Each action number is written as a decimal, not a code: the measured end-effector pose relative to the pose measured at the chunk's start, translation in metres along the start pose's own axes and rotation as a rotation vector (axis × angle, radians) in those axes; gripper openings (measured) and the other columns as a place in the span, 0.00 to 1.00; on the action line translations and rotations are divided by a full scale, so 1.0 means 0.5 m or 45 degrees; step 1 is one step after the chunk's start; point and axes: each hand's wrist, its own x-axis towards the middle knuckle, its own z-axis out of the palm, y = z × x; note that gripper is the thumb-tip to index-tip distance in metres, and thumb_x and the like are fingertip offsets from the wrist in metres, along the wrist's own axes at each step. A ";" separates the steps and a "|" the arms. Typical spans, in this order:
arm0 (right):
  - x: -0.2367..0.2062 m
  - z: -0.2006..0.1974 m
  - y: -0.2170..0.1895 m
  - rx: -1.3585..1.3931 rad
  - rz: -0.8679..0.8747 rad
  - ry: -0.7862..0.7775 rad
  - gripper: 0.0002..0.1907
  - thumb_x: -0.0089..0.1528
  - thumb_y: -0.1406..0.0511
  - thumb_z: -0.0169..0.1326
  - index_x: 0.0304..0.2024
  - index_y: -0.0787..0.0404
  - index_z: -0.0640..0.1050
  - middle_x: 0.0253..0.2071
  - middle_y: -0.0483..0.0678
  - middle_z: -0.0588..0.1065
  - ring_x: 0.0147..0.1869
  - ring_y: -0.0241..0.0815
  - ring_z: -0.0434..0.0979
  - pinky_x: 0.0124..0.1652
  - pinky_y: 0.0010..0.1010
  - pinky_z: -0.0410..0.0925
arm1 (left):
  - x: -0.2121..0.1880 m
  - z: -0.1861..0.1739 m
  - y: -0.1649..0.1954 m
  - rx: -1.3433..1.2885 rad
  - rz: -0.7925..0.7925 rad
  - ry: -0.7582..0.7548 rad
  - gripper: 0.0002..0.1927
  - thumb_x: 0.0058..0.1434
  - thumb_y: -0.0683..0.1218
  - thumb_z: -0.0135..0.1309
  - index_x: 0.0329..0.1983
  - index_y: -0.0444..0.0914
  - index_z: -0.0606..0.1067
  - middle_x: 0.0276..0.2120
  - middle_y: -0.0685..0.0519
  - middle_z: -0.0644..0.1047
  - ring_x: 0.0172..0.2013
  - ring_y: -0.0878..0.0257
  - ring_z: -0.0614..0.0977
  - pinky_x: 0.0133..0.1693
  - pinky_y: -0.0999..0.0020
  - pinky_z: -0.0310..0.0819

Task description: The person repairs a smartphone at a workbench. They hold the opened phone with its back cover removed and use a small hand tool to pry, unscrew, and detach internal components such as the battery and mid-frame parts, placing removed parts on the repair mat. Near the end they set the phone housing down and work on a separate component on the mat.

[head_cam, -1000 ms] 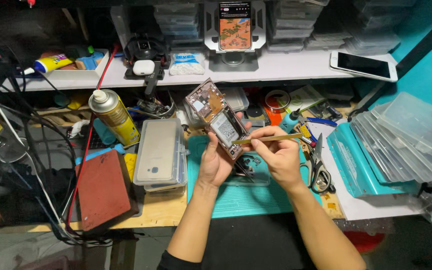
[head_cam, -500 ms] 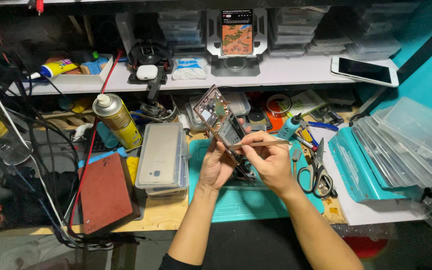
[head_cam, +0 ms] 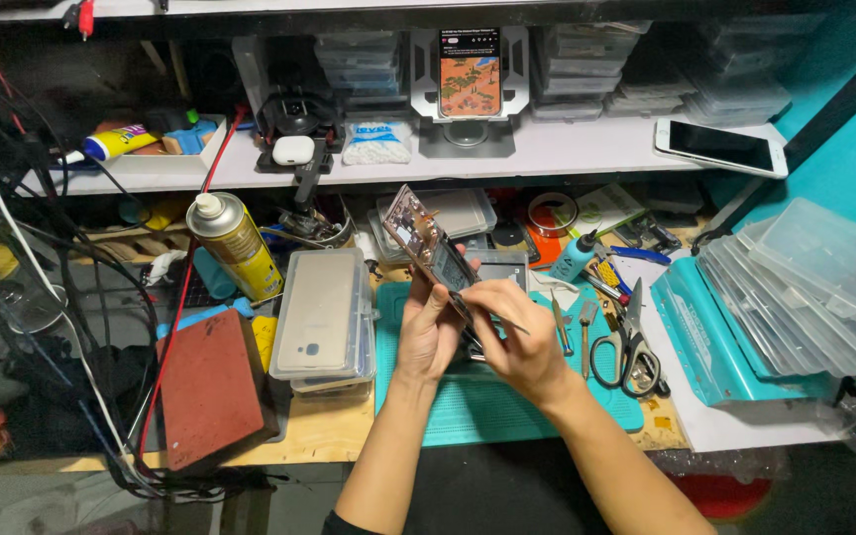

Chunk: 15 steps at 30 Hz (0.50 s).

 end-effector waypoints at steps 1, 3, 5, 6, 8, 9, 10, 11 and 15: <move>-0.002 0.000 -0.001 -0.047 -0.028 -0.013 0.15 0.59 0.79 0.58 0.48 0.68 0.76 0.45 0.57 0.77 0.45 0.52 0.82 0.43 0.32 0.75 | -0.001 -0.003 -0.002 0.005 0.011 -0.005 0.34 0.64 0.45 0.60 0.72 0.42 0.62 0.67 0.46 0.68 0.65 0.48 0.72 0.63 0.53 0.70; -0.005 0.002 -0.002 -0.116 -0.067 -0.033 0.16 0.59 0.79 0.59 0.49 0.69 0.75 0.46 0.57 0.77 0.46 0.54 0.82 0.43 0.34 0.75 | 0.000 -0.011 -0.007 0.017 0.036 -0.017 0.33 0.65 0.44 0.60 0.72 0.40 0.62 0.67 0.45 0.68 0.65 0.48 0.72 0.64 0.54 0.69; -0.011 0.002 -0.003 -0.163 -0.084 -0.051 0.17 0.58 0.79 0.59 0.49 0.69 0.74 0.47 0.58 0.77 0.47 0.55 0.82 0.44 0.36 0.76 | 0.000 -0.021 -0.013 0.028 0.044 -0.003 0.33 0.65 0.44 0.60 0.72 0.39 0.62 0.67 0.45 0.69 0.65 0.49 0.72 0.64 0.55 0.70; -0.013 0.004 -0.002 -0.168 -0.106 -0.039 0.17 0.59 0.79 0.59 0.49 0.69 0.74 0.48 0.58 0.77 0.47 0.55 0.82 0.45 0.36 0.76 | 0.000 -0.026 -0.016 0.034 0.048 0.003 0.33 0.65 0.44 0.60 0.72 0.38 0.63 0.67 0.45 0.69 0.65 0.49 0.72 0.64 0.55 0.70; -0.014 0.008 0.001 -0.177 -0.151 -0.017 0.16 0.60 0.79 0.59 0.49 0.69 0.74 0.48 0.58 0.77 0.48 0.55 0.82 0.46 0.36 0.76 | 0.001 -0.036 -0.023 0.030 0.061 0.014 0.33 0.65 0.44 0.60 0.72 0.38 0.63 0.67 0.46 0.69 0.65 0.50 0.72 0.64 0.57 0.69; -0.014 0.011 0.002 -0.225 -0.193 -0.027 0.16 0.58 0.79 0.58 0.49 0.70 0.74 0.49 0.59 0.76 0.49 0.57 0.81 0.46 0.37 0.76 | 0.001 -0.040 -0.026 0.028 0.066 0.020 0.33 0.65 0.43 0.61 0.72 0.38 0.63 0.67 0.46 0.69 0.65 0.50 0.72 0.64 0.57 0.69; -0.014 0.013 0.003 -0.274 -0.235 -0.039 0.17 0.57 0.79 0.57 0.49 0.70 0.74 0.49 0.60 0.76 0.49 0.58 0.81 0.47 0.38 0.76 | 0.001 -0.043 -0.029 0.044 0.071 0.041 0.33 0.67 0.43 0.61 0.73 0.37 0.63 0.66 0.46 0.68 0.64 0.51 0.72 0.64 0.57 0.69; -0.015 0.013 0.003 -0.323 -0.276 -0.050 0.18 0.56 0.79 0.56 0.49 0.71 0.74 0.49 0.61 0.76 0.49 0.59 0.80 0.48 0.39 0.76 | 0.000 -0.044 -0.032 0.059 0.075 0.063 0.33 0.68 0.42 0.61 0.74 0.37 0.63 0.65 0.46 0.68 0.63 0.51 0.71 0.64 0.57 0.69; -0.014 0.007 0.007 -0.187 -0.107 0.004 0.15 0.59 0.80 0.57 0.49 0.70 0.75 0.48 0.59 0.77 0.48 0.55 0.82 0.46 0.35 0.76 | -0.003 -0.031 -0.025 -0.006 0.072 0.013 0.33 0.66 0.43 0.61 0.73 0.40 0.63 0.69 0.50 0.69 0.61 0.55 0.71 0.61 0.57 0.71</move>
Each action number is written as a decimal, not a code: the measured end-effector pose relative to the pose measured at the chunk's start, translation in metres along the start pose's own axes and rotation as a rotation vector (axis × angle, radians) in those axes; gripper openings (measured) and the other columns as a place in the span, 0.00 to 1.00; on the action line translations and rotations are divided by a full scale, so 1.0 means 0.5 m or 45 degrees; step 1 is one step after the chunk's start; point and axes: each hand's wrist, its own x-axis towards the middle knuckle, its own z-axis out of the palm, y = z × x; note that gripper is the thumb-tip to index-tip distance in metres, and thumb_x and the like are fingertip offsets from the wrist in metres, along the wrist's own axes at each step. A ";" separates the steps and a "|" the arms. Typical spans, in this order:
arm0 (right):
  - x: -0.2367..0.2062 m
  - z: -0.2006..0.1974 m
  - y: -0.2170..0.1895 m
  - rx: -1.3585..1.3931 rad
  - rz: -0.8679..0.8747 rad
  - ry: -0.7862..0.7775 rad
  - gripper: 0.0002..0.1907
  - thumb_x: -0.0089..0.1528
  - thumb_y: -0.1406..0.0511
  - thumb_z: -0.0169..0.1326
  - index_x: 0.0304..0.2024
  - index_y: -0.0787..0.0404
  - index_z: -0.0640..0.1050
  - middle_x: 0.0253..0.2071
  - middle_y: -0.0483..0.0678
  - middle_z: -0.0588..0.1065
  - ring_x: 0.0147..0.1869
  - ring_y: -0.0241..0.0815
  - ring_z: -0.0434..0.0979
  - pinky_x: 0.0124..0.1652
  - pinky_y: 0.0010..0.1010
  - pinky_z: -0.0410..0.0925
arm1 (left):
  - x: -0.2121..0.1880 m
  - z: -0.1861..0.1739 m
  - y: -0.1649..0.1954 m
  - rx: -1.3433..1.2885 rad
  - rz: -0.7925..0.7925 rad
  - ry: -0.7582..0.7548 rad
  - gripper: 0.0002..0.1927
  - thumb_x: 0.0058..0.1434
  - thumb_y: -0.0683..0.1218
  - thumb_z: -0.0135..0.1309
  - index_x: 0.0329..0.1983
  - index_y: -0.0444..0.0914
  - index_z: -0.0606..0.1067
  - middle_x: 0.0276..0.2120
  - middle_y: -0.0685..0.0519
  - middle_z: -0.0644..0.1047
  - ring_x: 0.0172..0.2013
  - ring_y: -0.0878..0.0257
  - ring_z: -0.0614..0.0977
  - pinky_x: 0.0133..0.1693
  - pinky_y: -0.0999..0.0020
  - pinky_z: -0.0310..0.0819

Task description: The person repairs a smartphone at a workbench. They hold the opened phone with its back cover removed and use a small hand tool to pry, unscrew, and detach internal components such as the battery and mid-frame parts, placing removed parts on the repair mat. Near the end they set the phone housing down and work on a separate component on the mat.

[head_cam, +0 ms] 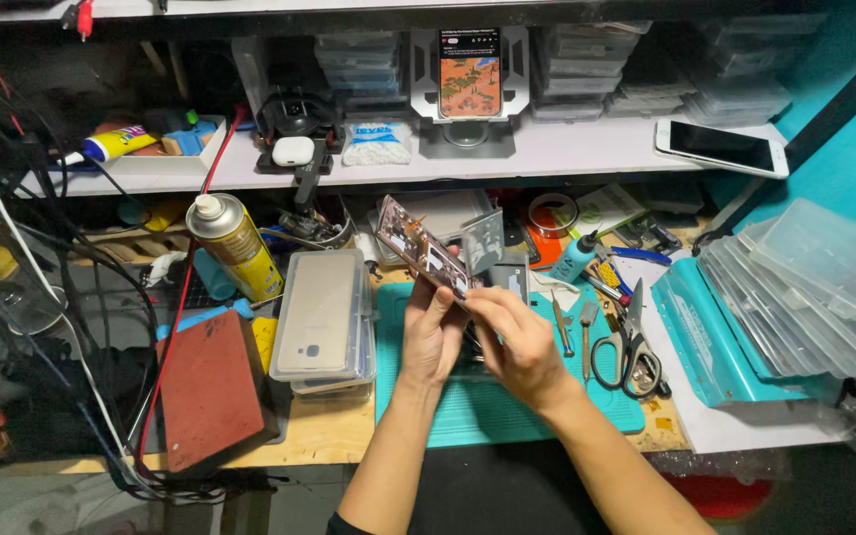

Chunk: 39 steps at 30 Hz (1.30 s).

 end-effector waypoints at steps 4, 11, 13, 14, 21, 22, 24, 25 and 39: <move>-0.004 -0.005 0.007 0.151 0.226 0.131 0.11 0.61 0.79 0.56 0.46 0.69 0.78 0.45 0.55 0.78 0.47 0.48 0.83 0.45 0.31 0.77 | 0.006 0.029 0.016 -0.058 -0.027 -0.023 0.34 0.63 0.47 0.62 0.72 0.42 0.63 0.66 0.50 0.69 0.65 0.50 0.72 0.60 0.51 0.72; -0.030 -0.057 0.115 0.613 0.783 0.568 0.06 0.70 0.71 0.48 0.44 0.68 0.76 0.41 0.49 0.79 0.44 0.39 0.83 0.47 0.27 0.76 | 0.013 0.035 0.043 -0.082 -0.057 0.001 0.36 0.64 0.56 0.59 0.72 0.42 0.61 0.66 0.50 0.68 0.66 0.51 0.70 0.62 0.37 0.71; -0.048 -0.081 0.156 0.439 0.693 0.449 0.13 0.75 0.67 0.46 0.40 0.69 0.76 0.42 0.50 0.79 0.47 0.39 0.81 0.50 0.28 0.74 | 0.010 0.027 0.048 -0.062 -0.079 0.028 0.36 0.65 0.58 0.56 0.73 0.42 0.60 0.67 0.50 0.67 0.66 0.51 0.70 0.62 0.39 0.71; -0.056 -0.084 0.174 0.351 0.646 0.388 0.17 0.77 0.65 0.44 0.38 0.69 0.76 0.43 0.51 0.79 0.49 0.39 0.80 0.51 0.29 0.73 | 0.007 0.024 0.050 -0.045 -0.089 0.049 0.36 0.66 0.59 0.54 0.73 0.42 0.60 0.68 0.50 0.67 0.66 0.51 0.70 0.62 0.40 0.71; -0.077 -0.011 0.239 -0.535 0.783 -0.369 0.21 0.61 0.52 0.58 0.39 0.64 0.83 0.36 0.59 0.79 0.41 0.59 0.80 0.40 0.47 0.71 | -0.027 0.018 0.066 0.136 -0.107 0.194 0.35 0.69 0.65 0.39 0.73 0.42 0.58 0.67 0.47 0.67 0.65 0.48 0.72 0.57 0.47 0.76; -0.074 0.008 0.240 -0.618 0.805 -0.453 0.26 0.58 0.48 0.61 0.38 0.66 0.82 0.35 0.60 0.79 0.40 0.61 0.80 0.38 0.49 0.70 | -0.031 0.019 0.069 0.187 -0.103 0.210 0.35 0.70 0.65 0.38 0.73 0.42 0.58 0.67 0.46 0.68 0.64 0.48 0.72 0.57 0.47 0.76; -0.071 0.031 0.236 -0.742 0.843 -0.562 0.33 0.53 0.43 0.64 0.37 0.68 0.81 0.34 0.61 0.79 0.38 0.62 0.80 0.36 0.50 0.71 | -0.039 0.021 0.080 0.290 -0.088 0.240 0.36 0.71 0.66 0.35 0.74 0.41 0.58 0.66 0.44 0.68 0.64 0.48 0.72 0.55 0.48 0.77; -0.069 0.041 0.233 -0.783 0.857 -0.586 0.35 0.51 0.42 0.65 0.37 0.69 0.80 0.33 0.61 0.79 0.38 0.61 0.81 0.36 0.50 0.72 | -0.040 0.022 0.087 0.327 -0.071 0.241 0.36 0.71 0.66 0.33 0.74 0.41 0.59 0.66 0.44 0.69 0.64 0.48 0.73 0.55 0.49 0.77; -0.054 0.031 0.242 -0.805 0.956 -0.501 0.18 0.55 0.56 0.61 0.30 0.67 0.82 0.29 0.63 0.78 0.36 0.64 0.80 0.39 0.50 0.72 | -0.044 0.032 0.140 0.224 -0.001 0.259 0.37 0.72 0.68 0.30 0.71 0.38 0.62 0.62 0.44 0.72 0.63 0.47 0.74 0.56 0.47 0.77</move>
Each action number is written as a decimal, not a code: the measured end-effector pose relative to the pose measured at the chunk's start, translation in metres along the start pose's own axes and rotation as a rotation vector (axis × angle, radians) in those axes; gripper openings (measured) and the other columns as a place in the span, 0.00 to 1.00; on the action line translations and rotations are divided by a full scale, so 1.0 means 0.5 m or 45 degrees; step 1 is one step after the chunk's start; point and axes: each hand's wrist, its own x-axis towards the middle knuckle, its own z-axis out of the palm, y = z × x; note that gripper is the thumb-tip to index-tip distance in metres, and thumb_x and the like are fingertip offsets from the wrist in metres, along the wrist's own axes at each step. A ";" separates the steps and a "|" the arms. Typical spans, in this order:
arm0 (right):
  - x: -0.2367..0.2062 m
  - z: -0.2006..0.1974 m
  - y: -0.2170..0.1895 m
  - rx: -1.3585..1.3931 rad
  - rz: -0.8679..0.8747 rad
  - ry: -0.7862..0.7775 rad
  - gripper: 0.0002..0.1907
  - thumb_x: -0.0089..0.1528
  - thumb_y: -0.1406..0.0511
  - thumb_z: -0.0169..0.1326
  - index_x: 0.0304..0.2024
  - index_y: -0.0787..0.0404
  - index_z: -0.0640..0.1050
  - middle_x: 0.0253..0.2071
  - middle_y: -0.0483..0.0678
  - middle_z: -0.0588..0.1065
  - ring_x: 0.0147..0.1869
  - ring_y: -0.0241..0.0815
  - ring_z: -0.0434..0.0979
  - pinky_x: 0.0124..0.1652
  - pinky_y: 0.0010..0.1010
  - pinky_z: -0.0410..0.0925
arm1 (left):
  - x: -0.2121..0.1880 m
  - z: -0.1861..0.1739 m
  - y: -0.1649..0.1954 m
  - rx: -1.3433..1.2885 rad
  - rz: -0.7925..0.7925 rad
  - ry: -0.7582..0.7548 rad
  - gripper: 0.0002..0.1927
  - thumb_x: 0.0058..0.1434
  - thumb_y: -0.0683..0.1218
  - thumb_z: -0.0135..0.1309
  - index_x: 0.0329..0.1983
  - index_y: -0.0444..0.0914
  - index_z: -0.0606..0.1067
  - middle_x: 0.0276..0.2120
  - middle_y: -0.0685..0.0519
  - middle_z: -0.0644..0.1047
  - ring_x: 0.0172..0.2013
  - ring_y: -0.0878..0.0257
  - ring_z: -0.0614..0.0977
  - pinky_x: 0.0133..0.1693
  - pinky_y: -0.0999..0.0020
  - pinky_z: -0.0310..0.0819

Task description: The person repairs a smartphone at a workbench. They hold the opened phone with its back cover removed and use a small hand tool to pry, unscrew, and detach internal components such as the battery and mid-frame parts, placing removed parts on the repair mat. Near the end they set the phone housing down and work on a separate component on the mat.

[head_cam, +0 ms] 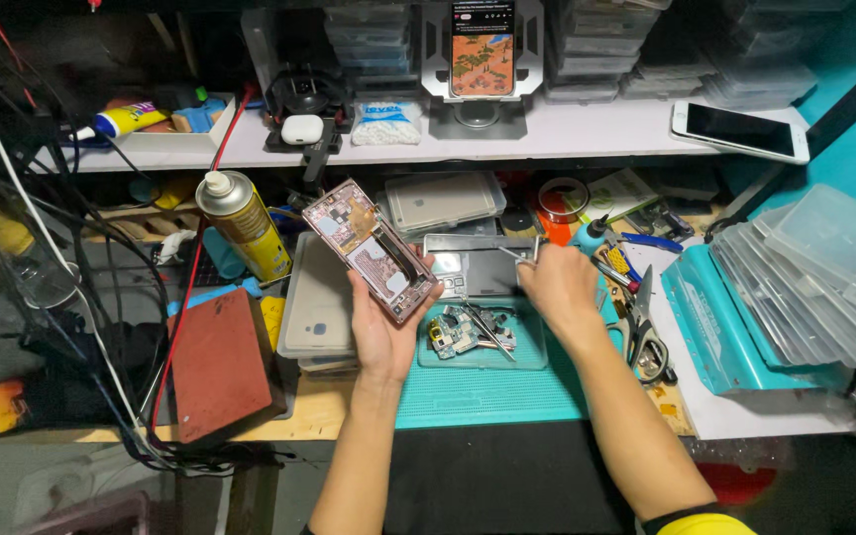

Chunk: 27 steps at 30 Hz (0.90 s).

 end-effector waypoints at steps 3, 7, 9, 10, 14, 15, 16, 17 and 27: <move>-0.009 -0.041 0.033 0.194 -0.031 0.068 0.14 0.56 0.58 0.59 0.33 0.64 0.83 0.29 0.62 0.78 0.35 0.63 0.79 0.39 0.49 0.71 | 0.000 -0.001 0.004 -0.016 0.020 -0.029 0.38 0.73 0.68 0.31 0.71 0.36 0.62 0.62 0.43 0.71 0.64 0.48 0.73 0.57 0.46 0.76; -0.031 -0.086 0.056 0.431 -0.172 -0.207 0.13 0.60 0.60 0.56 0.35 0.65 0.80 0.27 0.60 0.76 0.31 0.59 0.77 0.36 0.44 0.69 | 0.004 0.002 -0.003 -0.056 0.020 -0.033 0.37 0.72 0.68 0.32 0.72 0.38 0.61 0.62 0.44 0.71 0.64 0.46 0.73 0.56 0.44 0.76; -0.037 -0.092 0.052 0.504 -0.219 -0.320 0.13 0.61 0.61 0.55 0.37 0.65 0.80 0.25 0.60 0.75 0.30 0.58 0.76 0.34 0.43 0.68 | 0.005 0.005 -0.008 -0.075 0.014 -0.033 0.37 0.71 0.68 0.32 0.72 0.40 0.61 0.62 0.44 0.71 0.63 0.46 0.74 0.55 0.44 0.76; -0.041 -0.091 0.048 0.546 -0.243 -0.358 0.13 0.62 0.61 0.55 0.38 0.66 0.80 0.24 0.60 0.74 0.29 0.57 0.75 0.34 0.43 0.68 | 0.003 0.006 -0.009 -0.074 0.010 -0.033 0.37 0.71 0.68 0.32 0.72 0.40 0.61 0.63 0.45 0.71 0.63 0.46 0.73 0.56 0.44 0.76; -0.055 -0.058 0.002 0.593 -0.364 -0.444 0.14 0.65 0.61 0.56 0.34 0.69 0.78 0.26 0.60 0.75 0.30 0.56 0.75 0.34 0.43 0.68 | 0.005 0.012 -0.007 -0.067 0.019 -0.041 0.36 0.72 0.68 0.32 0.72 0.40 0.61 0.63 0.45 0.71 0.64 0.46 0.73 0.56 0.45 0.76; -0.062 -0.045 -0.013 0.604 -0.382 -0.445 0.13 0.64 0.61 0.55 0.36 0.67 0.79 0.26 0.60 0.76 0.31 0.57 0.76 0.35 0.43 0.68 | 0.003 0.014 -0.007 -0.067 0.023 -0.040 0.36 0.72 0.68 0.31 0.72 0.40 0.61 0.62 0.44 0.71 0.63 0.46 0.73 0.56 0.44 0.76; -0.070 -0.029 -0.032 0.616 -0.399 -0.445 0.12 0.64 0.61 0.55 0.38 0.65 0.81 0.27 0.59 0.77 0.32 0.57 0.77 0.35 0.42 0.69 | 0.001 0.014 -0.006 -0.059 0.015 -0.025 0.36 0.72 0.68 0.31 0.72 0.40 0.61 0.62 0.45 0.71 0.64 0.46 0.73 0.56 0.45 0.76; -0.074 -0.018 -0.046 0.629 -0.417 -0.442 0.12 0.63 0.61 0.55 0.40 0.63 0.82 0.28 0.59 0.77 0.32 0.57 0.79 0.35 0.42 0.69 | -0.002 0.015 -0.004 -0.051 0.008 -0.012 0.36 0.72 0.68 0.30 0.72 0.40 0.61 0.62 0.45 0.71 0.64 0.47 0.73 0.56 0.45 0.76; -0.080 -0.014 -0.077 0.539 -0.410 -0.504 0.12 0.61 0.60 0.58 0.38 0.62 0.83 0.31 0.58 0.79 0.36 0.60 0.79 0.38 0.45 0.70 | -0.009 0.009 0.006 0.005 0.011 -0.002 0.37 0.73 0.68 0.27 0.72 0.39 0.61 0.63 0.44 0.71 0.65 0.47 0.73 0.57 0.45 0.76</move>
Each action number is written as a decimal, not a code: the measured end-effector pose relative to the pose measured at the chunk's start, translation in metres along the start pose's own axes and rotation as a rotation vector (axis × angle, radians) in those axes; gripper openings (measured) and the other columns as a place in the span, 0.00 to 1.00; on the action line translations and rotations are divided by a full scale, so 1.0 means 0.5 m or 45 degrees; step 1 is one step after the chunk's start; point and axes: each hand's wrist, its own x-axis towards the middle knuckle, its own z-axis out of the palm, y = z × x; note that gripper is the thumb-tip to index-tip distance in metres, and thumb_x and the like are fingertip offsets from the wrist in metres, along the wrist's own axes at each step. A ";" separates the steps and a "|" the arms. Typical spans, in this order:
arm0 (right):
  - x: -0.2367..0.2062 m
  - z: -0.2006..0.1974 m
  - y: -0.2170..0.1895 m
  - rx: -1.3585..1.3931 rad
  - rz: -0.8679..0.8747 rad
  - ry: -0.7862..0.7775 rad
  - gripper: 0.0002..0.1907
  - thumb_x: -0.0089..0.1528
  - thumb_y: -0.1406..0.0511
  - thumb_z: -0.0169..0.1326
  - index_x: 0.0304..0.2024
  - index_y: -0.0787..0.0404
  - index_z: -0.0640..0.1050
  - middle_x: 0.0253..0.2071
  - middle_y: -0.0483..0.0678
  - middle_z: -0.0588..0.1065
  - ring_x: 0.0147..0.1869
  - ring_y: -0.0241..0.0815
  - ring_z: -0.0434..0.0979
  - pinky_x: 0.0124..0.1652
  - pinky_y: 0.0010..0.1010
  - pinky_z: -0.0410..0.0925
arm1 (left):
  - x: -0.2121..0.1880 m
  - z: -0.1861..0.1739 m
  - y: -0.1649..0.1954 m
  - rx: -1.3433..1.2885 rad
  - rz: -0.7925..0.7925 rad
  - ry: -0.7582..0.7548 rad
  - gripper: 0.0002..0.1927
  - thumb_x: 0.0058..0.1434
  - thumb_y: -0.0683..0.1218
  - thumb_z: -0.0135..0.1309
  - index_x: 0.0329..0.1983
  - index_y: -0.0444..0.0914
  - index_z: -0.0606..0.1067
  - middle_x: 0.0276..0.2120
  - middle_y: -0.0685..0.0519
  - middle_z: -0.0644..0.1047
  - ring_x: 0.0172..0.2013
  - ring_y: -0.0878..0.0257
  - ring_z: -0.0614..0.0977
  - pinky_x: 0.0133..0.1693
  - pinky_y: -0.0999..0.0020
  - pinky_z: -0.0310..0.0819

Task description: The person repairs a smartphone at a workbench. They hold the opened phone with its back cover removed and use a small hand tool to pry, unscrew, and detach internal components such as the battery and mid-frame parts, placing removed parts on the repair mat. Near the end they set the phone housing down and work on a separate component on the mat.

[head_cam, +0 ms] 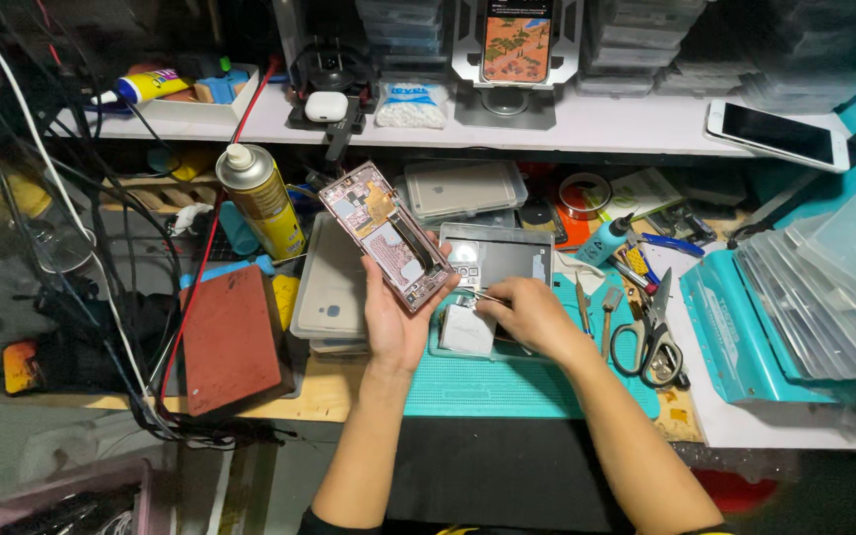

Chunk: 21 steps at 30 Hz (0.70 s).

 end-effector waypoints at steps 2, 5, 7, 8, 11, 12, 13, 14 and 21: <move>-0.012 -0.012 -0.001 -0.069 -0.067 0.192 0.11 0.57 0.61 0.60 0.36 0.62 0.84 0.33 0.57 0.79 0.38 0.59 0.80 0.39 0.46 0.70 | 0.003 0.002 -0.008 -0.009 -0.019 0.023 0.37 0.72 0.68 0.27 0.72 0.39 0.60 0.63 0.45 0.70 0.64 0.47 0.73 0.56 0.45 0.76; -0.030 -0.029 0.002 -0.112 0.221 0.018 0.16 0.51 0.60 0.64 0.38 0.62 0.82 0.32 0.55 0.81 0.38 0.56 0.82 0.41 0.44 0.72 | 0.004 0.003 -0.012 -0.019 -0.041 0.025 0.36 0.72 0.67 0.28 0.72 0.40 0.60 0.64 0.45 0.70 0.64 0.46 0.73 0.57 0.44 0.76; -0.036 -0.024 0.003 -0.169 0.239 -0.040 0.15 0.51 0.60 0.65 0.36 0.63 0.82 0.32 0.56 0.81 0.39 0.56 0.82 0.42 0.44 0.72 | 0.004 0.005 -0.018 -0.032 -0.054 0.016 0.36 0.72 0.67 0.29 0.73 0.40 0.59 0.64 0.44 0.70 0.64 0.46 0.73 0.57 0.43 0.76; -0.040 -0.020 0.004 -0.196 0.248 -0.068 0.15 0.51 0.60 0.65 0.36 0.64 0.82 0.32 0.56 0.81 0.40 0.56 0.81 0.42 0.44 0.72 | 0.005 0.006 -0.021 -0.040 -0.058 0.012 0.36 0.72 0.67 0.29 0.73 0.40 0.59 0.64 0.44 0.70 0.64 0.46 0.73 0.57 0.42 0.76; -0.040 -0.010 0.009 -0.161 0.217 -0.009 0.11 0.53 0.63 0.61 0.34 0.63 0.84 0.31 0.56 0.81 0.38 0.55 0.83 0.43 0.42 0.73 | 0.008 0.010 -0.023 -0.021 -0.046 -0.042 0.35 0.73 0.66 0.30 0.73 0.40 0.59 0.63 0.42 0.70 0.63 0.44 0.73 0.56 0.42 0.77; -0.041 -0.015 0.015 -0.133 0.235 0.037 0.11 0.53 0.63 0.60 0.35 0.63 0.83 0.31 0.56 0.81 0.37 0.55 0.83 0.42 0.42 0.73 | 0.008 0.012 -0.023 -0.010 -0.040 -0.066 0.35 0.73 0.65 0.30 0.73 0.39 0.59 0.63 0.42 0.70 0.63 0.44 0.73 0.56 0.42 0.77; -0.044 -0.022 0.023 -0.104 0.254 0.083 0.12 0.53 0.63 0.60 0.36 0.63 0.83 0.30 0.56 0.81 0.37 0.55 0.83 0.41 0.42 0.73 | 0.009 0.013 -0.022 0.020 -0.054 -0.049 0.35 0.73 0.65 0.30 0.72 0.39 0.60 0.63 0.42 0.71 0.63 0.44 0.74 0.54 0.43 0.78; -0.046 -0.030 0.032 -0.075 0.274 0.129 0.12 0.53 0.63 0.60 0.36 0.63 0.83 0.29 0.56 0.81 0.36 0.55 0.83 0.41 0.41 0.73 | 0.011 0.015 -0.020 0.050 -0.068 -0.033 0.35 0.72 0.65 0.30 0.72 0.38 0.60 0.62 0.42 0.71 0.62 0.44 0.74 0.53 0.44 0.80; -0.078 -0.099 0.119 -0.328 0.546 0.316 0.10 0.56 0.61 0.60 0.37 0.58 0.84 0.33 0.57 0.81 0.41 0.58 0.82 0.45 0.46 0.72 | 0.011 0.019 -0.022 0.362 -0.091 -0.039 0.39 0.74 0.65 0.27 0.68 0.30 0.64 0.55 0.37 0.77 0.52 0.44 0.83 0.39 0.52 0.85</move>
